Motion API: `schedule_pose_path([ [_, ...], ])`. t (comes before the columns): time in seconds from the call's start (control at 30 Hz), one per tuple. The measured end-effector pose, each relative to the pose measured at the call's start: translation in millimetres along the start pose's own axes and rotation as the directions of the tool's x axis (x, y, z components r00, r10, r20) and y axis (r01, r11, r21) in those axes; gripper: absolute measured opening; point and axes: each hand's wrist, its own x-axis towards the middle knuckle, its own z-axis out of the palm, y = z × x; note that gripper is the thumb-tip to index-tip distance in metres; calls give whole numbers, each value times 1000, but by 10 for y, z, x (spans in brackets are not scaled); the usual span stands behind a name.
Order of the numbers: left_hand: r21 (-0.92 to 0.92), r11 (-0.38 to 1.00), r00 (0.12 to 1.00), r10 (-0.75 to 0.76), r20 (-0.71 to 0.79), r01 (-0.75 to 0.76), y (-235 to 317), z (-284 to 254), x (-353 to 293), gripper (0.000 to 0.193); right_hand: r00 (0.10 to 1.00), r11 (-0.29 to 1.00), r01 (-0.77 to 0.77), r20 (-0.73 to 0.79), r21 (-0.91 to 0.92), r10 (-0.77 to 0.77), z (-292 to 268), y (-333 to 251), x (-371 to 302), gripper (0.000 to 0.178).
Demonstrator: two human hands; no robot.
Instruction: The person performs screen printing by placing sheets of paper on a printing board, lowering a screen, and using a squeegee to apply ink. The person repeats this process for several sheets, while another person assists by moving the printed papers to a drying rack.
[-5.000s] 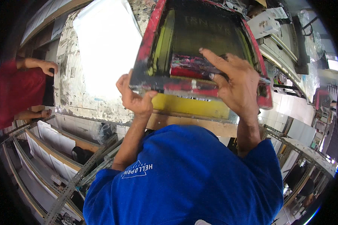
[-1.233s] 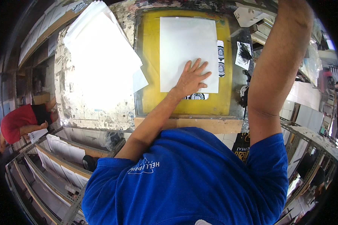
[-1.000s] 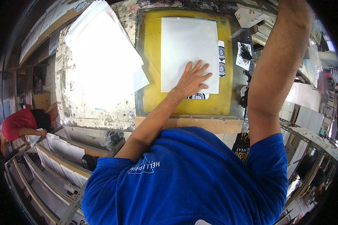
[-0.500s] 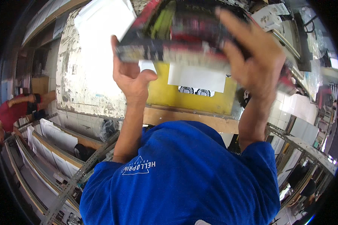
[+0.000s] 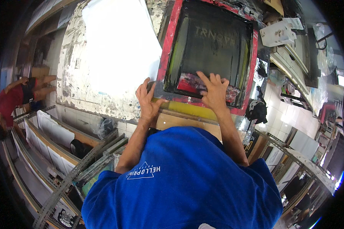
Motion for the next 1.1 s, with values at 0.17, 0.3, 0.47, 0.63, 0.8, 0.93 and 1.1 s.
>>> schedule_pose_path([
  [0.17,7,999,998,-48,29,48,7,-17,-28,89,983,999,22,-185,31,-16,113,358,608,81],
  [0.3,-27,999,1000,-27,11,27,-33,-13,-49,88,964,999,49,-263,-17,-52,116,767,1234,77],
  [0.47,-61,996,998,-57,14,58,53,-55,-19,85,922,989,87,-365,-122,-126,53,1166,2045,79],
  [0.63,-69,997,999,-44,6,44,27,-44,-36,85,881,973,137,-426,-185,-205,14,1486,2603,81],
  [0.8,-46,998,999,-33,0,33,21,-52,-43,88,926,981,192,-327,-24,-189,-229,1718,2967,67],
  [0.93,-84,996,999,-31,23,33,-28,-36,-82,89,947,982,175,-261,-67,-187,-319,1618,2879,58],
  [1.1,-172,978,993,-110,30,114,100,-77,-66,88,911,975,189,-352,-113,-217,-198,1340,2379,56],
])
